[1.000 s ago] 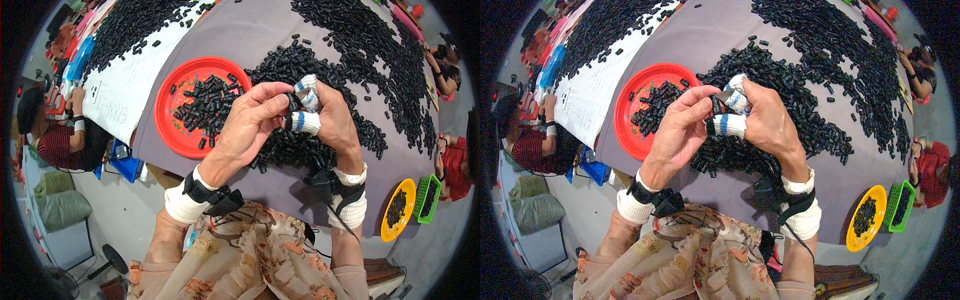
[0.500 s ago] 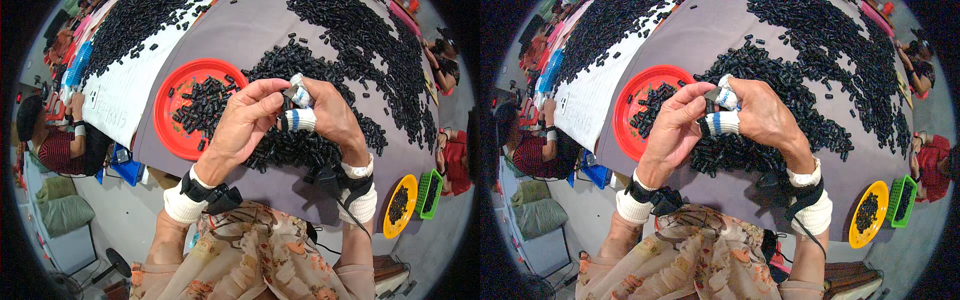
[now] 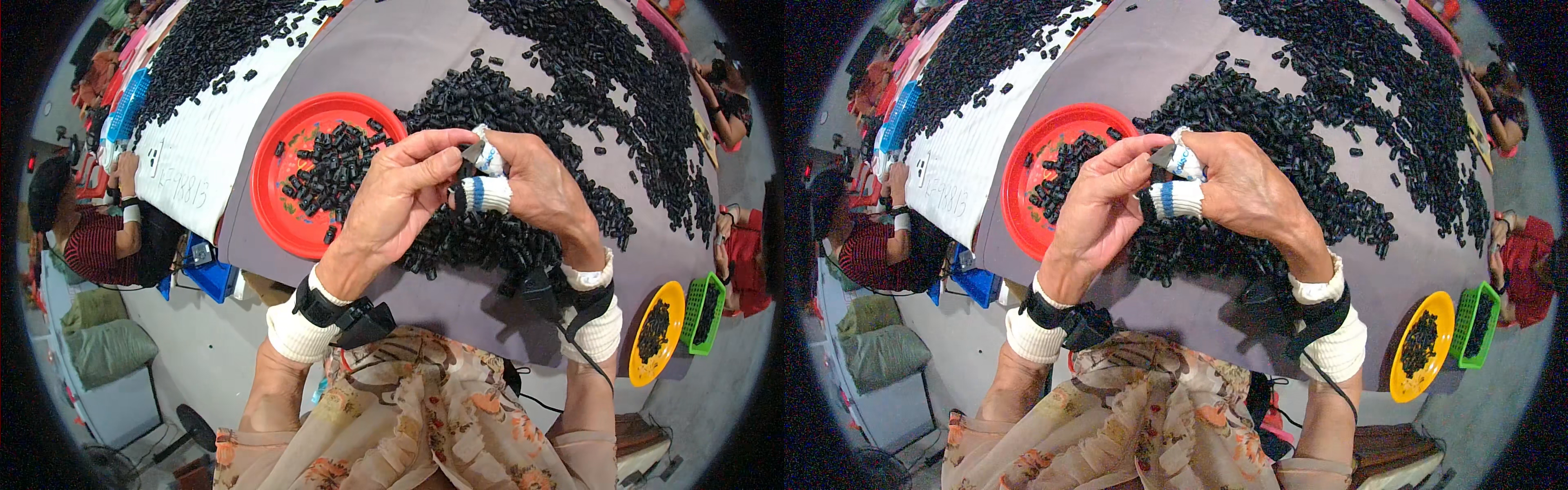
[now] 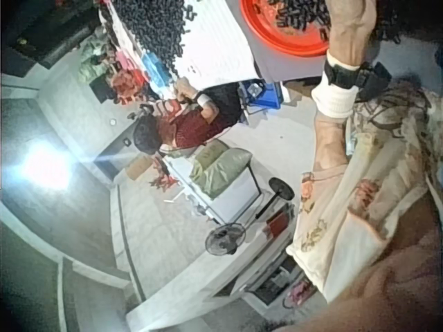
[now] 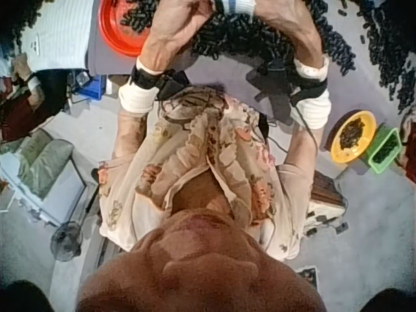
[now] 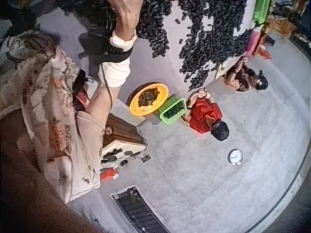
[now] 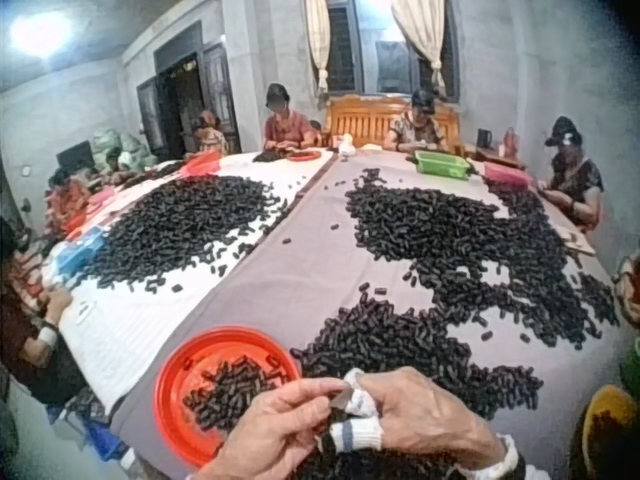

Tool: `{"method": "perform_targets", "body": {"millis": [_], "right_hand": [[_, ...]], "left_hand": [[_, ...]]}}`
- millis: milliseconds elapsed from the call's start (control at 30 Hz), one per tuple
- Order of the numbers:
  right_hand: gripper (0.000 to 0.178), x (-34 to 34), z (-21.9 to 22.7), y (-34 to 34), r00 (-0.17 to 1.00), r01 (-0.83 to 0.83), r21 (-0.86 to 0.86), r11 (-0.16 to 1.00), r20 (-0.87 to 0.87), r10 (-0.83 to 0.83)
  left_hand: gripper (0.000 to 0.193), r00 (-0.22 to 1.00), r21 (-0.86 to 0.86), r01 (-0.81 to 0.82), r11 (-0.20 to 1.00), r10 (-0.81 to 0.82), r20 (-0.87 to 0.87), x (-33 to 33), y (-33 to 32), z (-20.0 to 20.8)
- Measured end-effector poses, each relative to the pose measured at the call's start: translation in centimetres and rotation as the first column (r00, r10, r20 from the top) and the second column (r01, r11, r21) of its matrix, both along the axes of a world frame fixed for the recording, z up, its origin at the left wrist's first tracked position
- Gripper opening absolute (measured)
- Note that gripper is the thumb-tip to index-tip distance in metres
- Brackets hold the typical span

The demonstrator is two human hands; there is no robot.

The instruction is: Assembling small black plastic components by hand on a production table.

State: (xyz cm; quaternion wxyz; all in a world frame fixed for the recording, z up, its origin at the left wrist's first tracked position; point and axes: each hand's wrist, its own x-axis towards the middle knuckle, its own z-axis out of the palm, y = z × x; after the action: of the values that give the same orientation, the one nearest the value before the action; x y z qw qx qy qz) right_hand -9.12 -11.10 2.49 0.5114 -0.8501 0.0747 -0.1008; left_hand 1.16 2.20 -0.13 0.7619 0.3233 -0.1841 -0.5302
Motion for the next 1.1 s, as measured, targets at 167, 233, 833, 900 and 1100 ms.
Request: {"method": "perform_targets", "body": {"millis": [167,233,833,900,1100], "right_hand": [[0.03,-0.2,0.0,0.2,1.0,-0.017,-0.006,1.0,0.005,0.017],[0.028,-0.1,0.0,0.3,1.0,-0.009,-0.102,0.995,0.016,0.011],[0.027,-0.1,0.2,-0.3,0.998,-0.039,0.174,0.984,-0.036,0.046],[0.028,-0.1,0.2,-0.4,0.998,-0.033,0.143,0.989,-0.04,0.039],[0.03,-0.2,0.3,-0.3,0.997,-0.02,0.076,0.997,-0.071,0.026]], "left_hand": [[0.022,1.0,0.03,-0.003,1.0,0.004,-0.011,-0.2,-0.2,0.0],[0.021,0.998,0.069,-0.05,0.996,0.051,-0.021,-0.3,-0.3,-0.1],[0.02,0.997,0.024,-0.005,1.0,0.007,-0.082,-0.1,0.0,0.0],[0.02,0.996,0.031,-0.009,0.999,0.011,-0.085,-0.3,-0.1,0.1],[0.02,0.995,0.041,-0.025,0.999,0.029,-0.092,-0.4,-0.2,0.3]]}}
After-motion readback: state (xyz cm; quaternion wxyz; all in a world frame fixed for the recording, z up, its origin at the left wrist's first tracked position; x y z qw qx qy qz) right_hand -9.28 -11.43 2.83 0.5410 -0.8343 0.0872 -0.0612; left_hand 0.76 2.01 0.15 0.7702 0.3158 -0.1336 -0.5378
